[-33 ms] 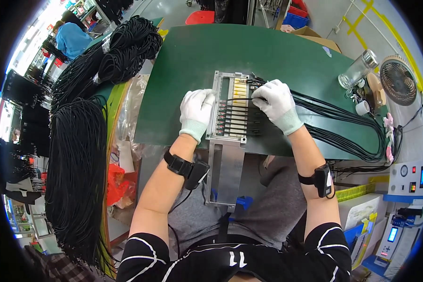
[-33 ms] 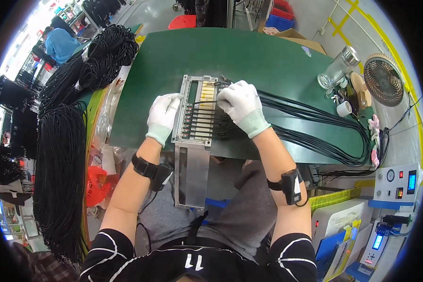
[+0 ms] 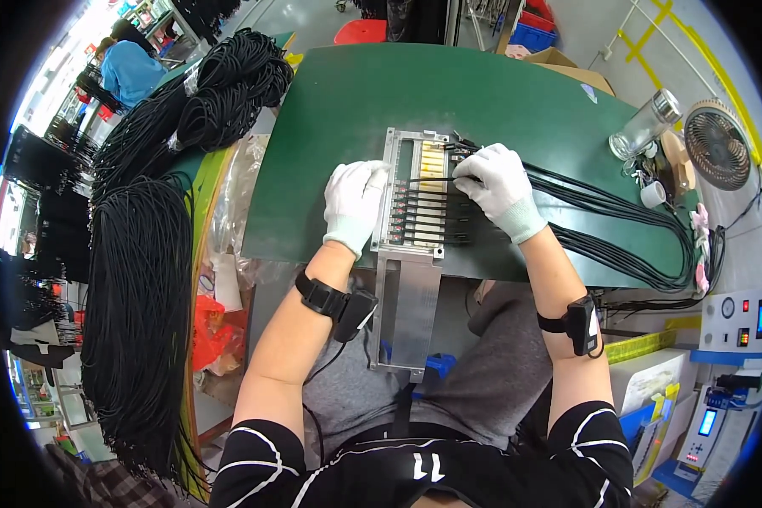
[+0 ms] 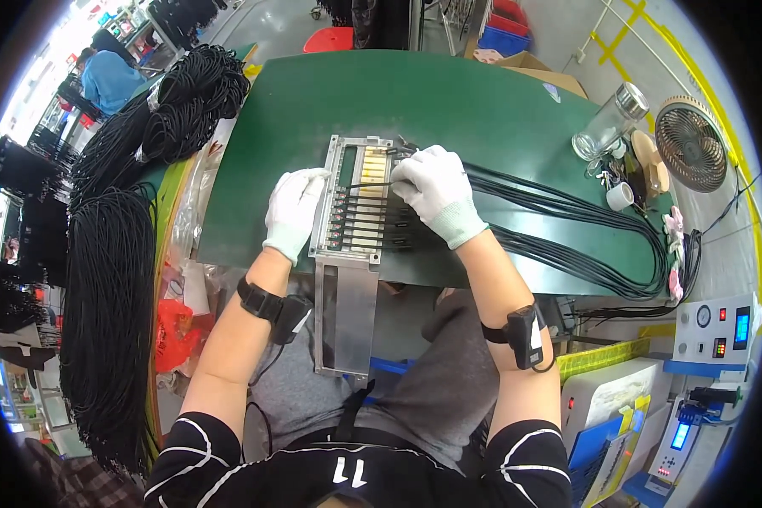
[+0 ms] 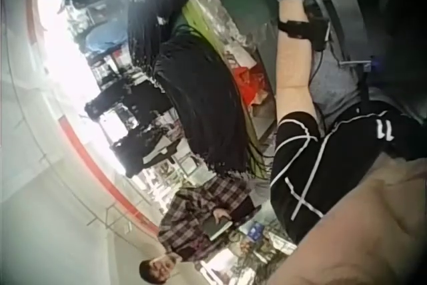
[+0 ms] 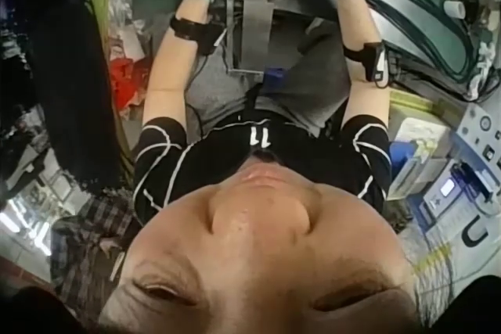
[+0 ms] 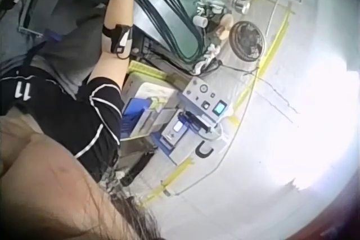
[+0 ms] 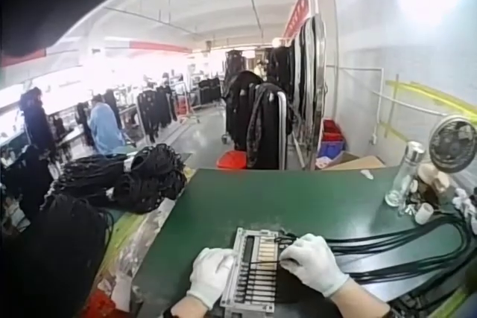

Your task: Insert individual wires into a connector jig to assemble wire harnesses.

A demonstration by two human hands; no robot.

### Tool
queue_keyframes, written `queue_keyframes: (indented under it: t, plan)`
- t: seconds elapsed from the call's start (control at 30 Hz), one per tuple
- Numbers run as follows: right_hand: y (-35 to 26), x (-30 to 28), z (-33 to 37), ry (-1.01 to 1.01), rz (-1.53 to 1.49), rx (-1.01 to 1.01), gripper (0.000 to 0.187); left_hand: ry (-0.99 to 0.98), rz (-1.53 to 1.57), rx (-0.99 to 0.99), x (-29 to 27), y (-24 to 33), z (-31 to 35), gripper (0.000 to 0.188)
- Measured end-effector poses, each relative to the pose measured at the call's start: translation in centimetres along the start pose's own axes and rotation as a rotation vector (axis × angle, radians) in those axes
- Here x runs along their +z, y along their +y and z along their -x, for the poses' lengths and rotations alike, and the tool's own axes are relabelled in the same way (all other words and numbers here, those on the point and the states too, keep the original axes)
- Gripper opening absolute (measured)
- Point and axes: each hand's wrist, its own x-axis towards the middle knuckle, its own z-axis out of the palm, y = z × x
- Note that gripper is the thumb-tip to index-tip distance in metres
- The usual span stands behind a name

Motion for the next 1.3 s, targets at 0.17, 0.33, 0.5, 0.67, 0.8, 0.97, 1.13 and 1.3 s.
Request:
queue_keyframes:
  t: [0.17,0.33,0.5,0.67,0.8,0.97,1.13,1.3]
  plan:
    - [-0.1,0.4,0.0,0.025,0.008,0.003,0.012,-0.015,0.014,0.026,0.5,-0.1,0.1,0.020]
    - [0.1,0.8,0.3,-0.043,0.051,0.032,0.012,-0.037,-0.178,0.224,1.6,2.0,0.8,0.022]
    - [2.6,0.1,0.0,0.047,0.052,0.190,0.012,-0.165,-0.183,0.263,0.8,2.7,0.3,0.023]
    - [4.2,0.2,0.9,0.000,0.250,0.330,0.012,-0.193,-0.157,0.260,1.3,2.5,0.8,0.022]
    - [4.1,0.3,1.0,-0.092,0.253,0.275,0.011,-0.184,-0.151,0.273,0.7,3.6,2.2,0.022]
    - [2.9,-1.6,0.7,0.003,0.033,0.169,0.012,-0.163,-0.006,0.221,0.4,4.4,1.3,0.014]
    - [-1.2,-0.4,-0.1,0.020,-0.155,0.012,0.014,0.007,0.219,0.139,1.8,4.0,-0.1,0.017]
    - [-3.3,3.0,-1.1,-0.036,-0.274,-0.053,0.016,-0.072,0.084,0.224,-0.9,2.3,0.5,0.014]
